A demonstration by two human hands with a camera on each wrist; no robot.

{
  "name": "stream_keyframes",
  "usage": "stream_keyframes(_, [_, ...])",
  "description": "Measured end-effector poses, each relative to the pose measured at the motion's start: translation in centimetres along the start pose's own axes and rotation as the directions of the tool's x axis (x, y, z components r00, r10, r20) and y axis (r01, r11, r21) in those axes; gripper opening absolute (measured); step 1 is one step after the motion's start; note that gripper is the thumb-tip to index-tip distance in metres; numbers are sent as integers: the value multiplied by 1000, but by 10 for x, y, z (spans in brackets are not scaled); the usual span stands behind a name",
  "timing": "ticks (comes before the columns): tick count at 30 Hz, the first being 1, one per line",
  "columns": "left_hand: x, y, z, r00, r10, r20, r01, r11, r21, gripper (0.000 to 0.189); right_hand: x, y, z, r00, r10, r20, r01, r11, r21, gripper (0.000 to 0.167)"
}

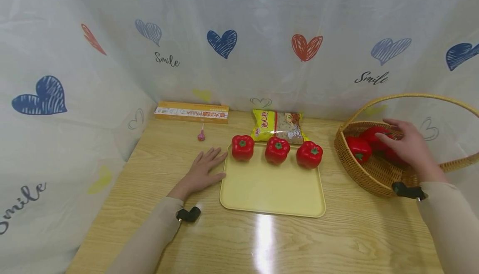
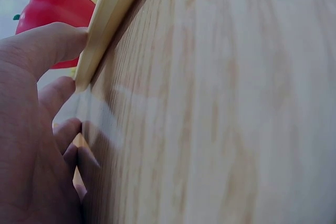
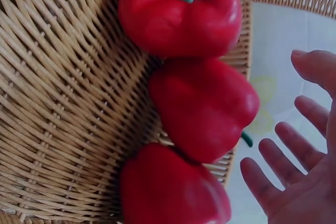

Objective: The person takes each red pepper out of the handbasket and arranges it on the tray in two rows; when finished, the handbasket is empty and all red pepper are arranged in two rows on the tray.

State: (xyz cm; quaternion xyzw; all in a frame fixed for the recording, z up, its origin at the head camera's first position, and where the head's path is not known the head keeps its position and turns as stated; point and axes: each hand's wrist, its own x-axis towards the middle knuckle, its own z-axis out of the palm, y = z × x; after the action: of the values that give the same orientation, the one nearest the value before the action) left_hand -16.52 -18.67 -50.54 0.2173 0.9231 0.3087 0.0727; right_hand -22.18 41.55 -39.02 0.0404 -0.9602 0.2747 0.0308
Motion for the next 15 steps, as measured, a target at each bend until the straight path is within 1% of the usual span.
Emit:
stream_keyframes(8, [-1, 1, -1, 1000, -2, 0, 2, 1000, 2, 69, 5, 17, 3, 998, 40, 54, -41, 999, 18, 71])
stream_keyframes(11, [-1, 1, -1, 1000, 0, -4, 0, 1000, 6, 70, 7, 19, 3, 996, 57, 76, -59, 998, 21, 73])
stream_keyframes(15, [-1, 2, -1, 1000, 5, -7, -5, 1000, -1, 70, 8, 20, 3, 989, 81, 125, -82, 997, 4, 77])
